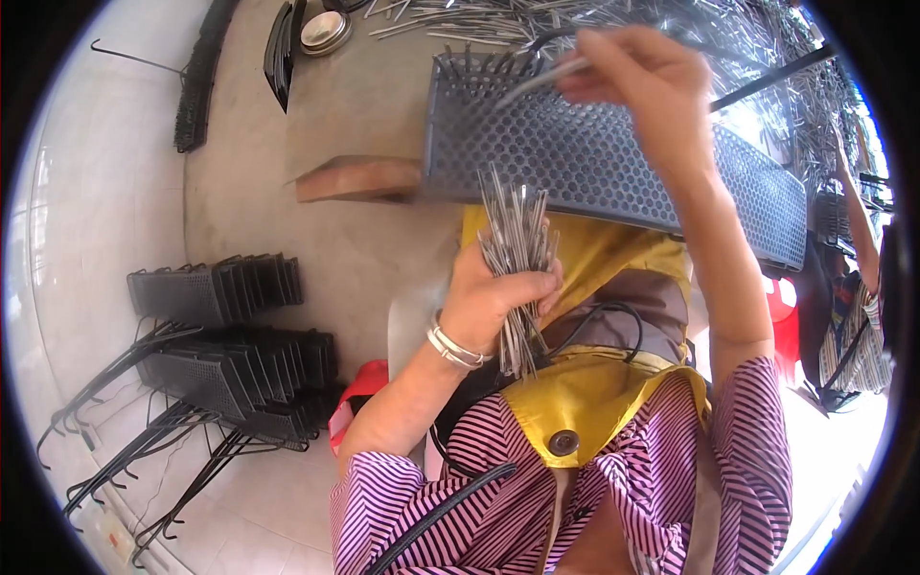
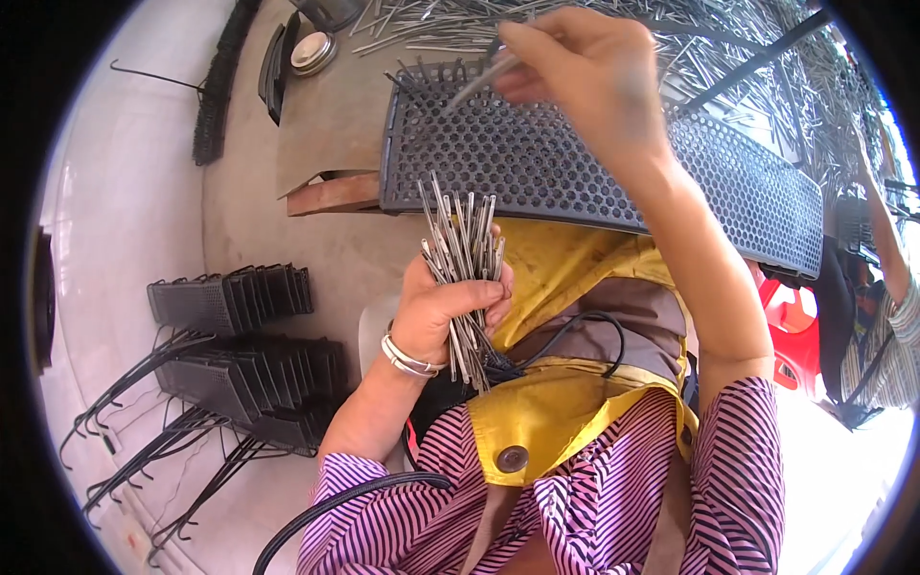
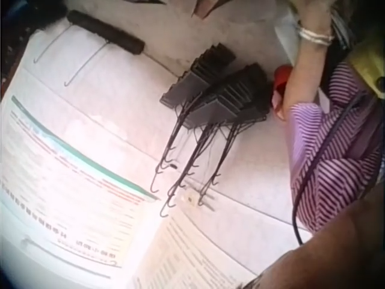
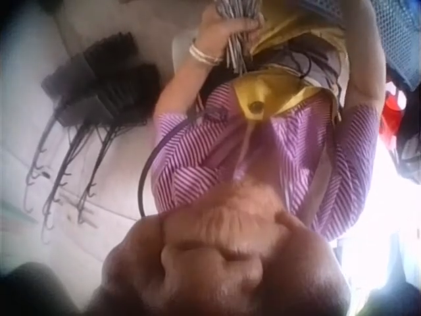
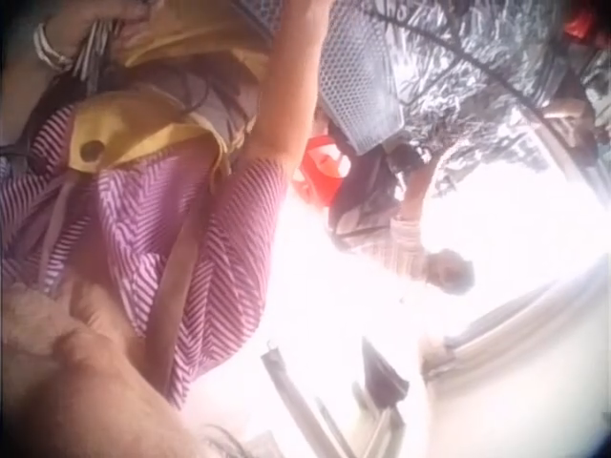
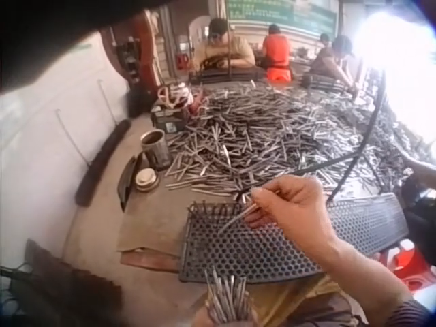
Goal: Manually inserting thin metal rods into a perforated metal mesh frame as part of an assembly process.
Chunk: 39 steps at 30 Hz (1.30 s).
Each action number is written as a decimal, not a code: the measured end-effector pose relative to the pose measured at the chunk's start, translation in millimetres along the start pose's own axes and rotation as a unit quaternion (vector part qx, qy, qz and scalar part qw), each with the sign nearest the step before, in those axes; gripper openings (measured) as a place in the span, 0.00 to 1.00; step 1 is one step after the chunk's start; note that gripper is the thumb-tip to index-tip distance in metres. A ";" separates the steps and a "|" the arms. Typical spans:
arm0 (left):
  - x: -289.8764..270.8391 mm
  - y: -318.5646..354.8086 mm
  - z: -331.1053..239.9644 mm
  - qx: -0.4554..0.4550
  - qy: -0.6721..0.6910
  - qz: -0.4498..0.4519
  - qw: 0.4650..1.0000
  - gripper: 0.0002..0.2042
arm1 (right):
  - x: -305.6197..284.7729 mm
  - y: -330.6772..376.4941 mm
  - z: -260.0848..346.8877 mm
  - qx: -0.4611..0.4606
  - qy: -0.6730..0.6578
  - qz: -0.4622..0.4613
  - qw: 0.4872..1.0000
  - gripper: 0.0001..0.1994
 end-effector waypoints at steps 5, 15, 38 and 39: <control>2.9 -0.1 -3.3 -0.003 -0.009 0.002 1.000 0.22 | 17.2 -9.9 -8.9 -0.035 0.068 -0.034 0.996 0.08; 5.2 1.3 -3.7 0.010 0.001 0.017 1.000 0.22 | 46.8 4.2 9.8 -0.194 0.284 0.023 0.939 0.06; -0.6 3.0 -3.4 -0.007 0.004 0.004 1.000 0.23 | 80.3 -38.8 22.3 -0.224 0.332 0.137 0.906 0.04; -1.4 2.9 -3.5 -0.004 0.008 0.003 1.000 0.23 | 77.8 -39.6 23.5 -0.225 0.338 0.127 0.905 0.05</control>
Point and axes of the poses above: each hand's wrist, its own y-axis away from the middle knuckle, its own x-axis out of the palm, z = x × y, the point moved 10 cm from there along -y, towards the middle knuckle, and after that the axes turned 12 degrees about -x, right-handed, at the moved point
